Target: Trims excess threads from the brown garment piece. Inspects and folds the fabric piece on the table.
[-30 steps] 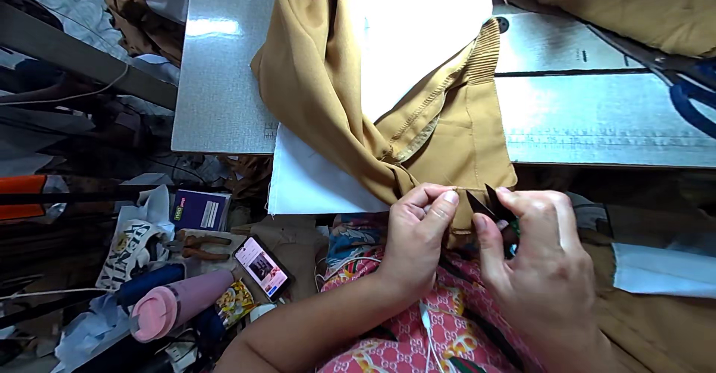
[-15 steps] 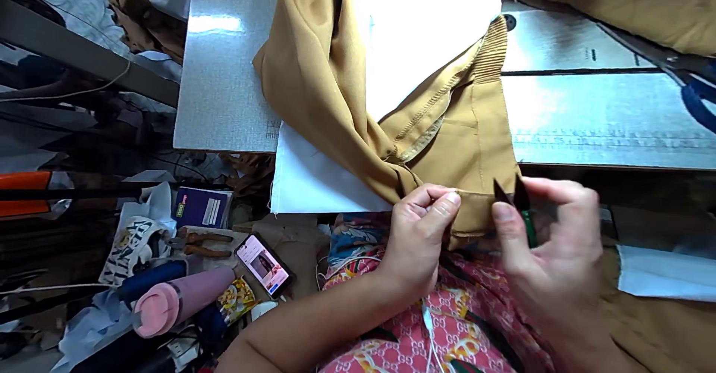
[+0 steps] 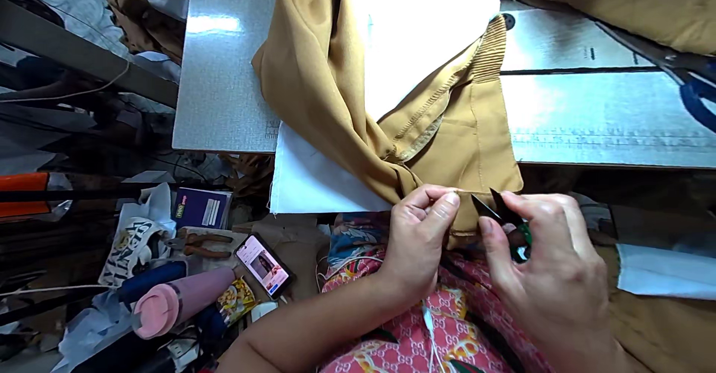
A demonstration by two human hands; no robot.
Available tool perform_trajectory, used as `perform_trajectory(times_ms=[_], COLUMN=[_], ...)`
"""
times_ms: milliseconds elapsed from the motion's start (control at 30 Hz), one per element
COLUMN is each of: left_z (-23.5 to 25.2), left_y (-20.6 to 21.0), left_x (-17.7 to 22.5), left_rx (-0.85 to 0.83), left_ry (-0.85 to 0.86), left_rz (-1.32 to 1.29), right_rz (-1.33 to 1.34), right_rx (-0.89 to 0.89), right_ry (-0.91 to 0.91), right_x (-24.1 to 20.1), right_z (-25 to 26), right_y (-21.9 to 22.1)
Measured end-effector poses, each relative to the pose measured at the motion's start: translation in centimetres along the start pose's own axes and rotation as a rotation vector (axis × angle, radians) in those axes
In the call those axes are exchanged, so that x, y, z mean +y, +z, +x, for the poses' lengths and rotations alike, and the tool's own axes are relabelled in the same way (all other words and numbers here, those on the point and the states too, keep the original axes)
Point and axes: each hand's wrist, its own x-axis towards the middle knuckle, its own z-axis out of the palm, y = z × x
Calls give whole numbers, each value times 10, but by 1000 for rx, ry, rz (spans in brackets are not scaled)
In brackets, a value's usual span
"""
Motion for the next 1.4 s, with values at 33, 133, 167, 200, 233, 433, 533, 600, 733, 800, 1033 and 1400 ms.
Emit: perform_trajectory(times_ms=[33, 133, 167, 200, 233, 433, 533, 600, 733, 800, 1033, 1400], left_z=[0, 0, 0, 0, 0, 0, 0, 0, 1, 0, -1, 0], left_y=[0, 0, -1, -1, -1, 0, -1, -1, -3, -3, -8, -10], left_x=[0, -1, -1, -1, -1, 2, 2, 3, 4, 3, 3, 0], left_rx=[-1, -2, -2, -3, -5, 1, 1, -5, -7, -18, -161, -185], left_ry=[3, 7, 9, 10, 7, -13, -27, -48, -57, -24, 156, 426], left_rz=[3, 10, 11, 13, 13, -5, -5, -14, -5, 20, 114, 327], right_rz=[-3, 1, 4, 8, 17, 63, 288, 647, 722, 512, 331, 28], right_rx=[-4, -10, -11, -10, -8, 12, -3, -23, -33, 21, 56, 93], right_ry=[1, 2, 4, 8, 13, 25, 111, 264, 189, 31, -92, -210], right_x=[0, 0, 0, 0, 0, 1, 4, 10, 20, 19, 14, 6], right_z=[0, 1, 1, 1, 0, -1, -2, 2, 8, 9, 18, 12], right_y=[0, -1, -1, 0, 0, 7, 8, 6, 6, 14, 16, 11])
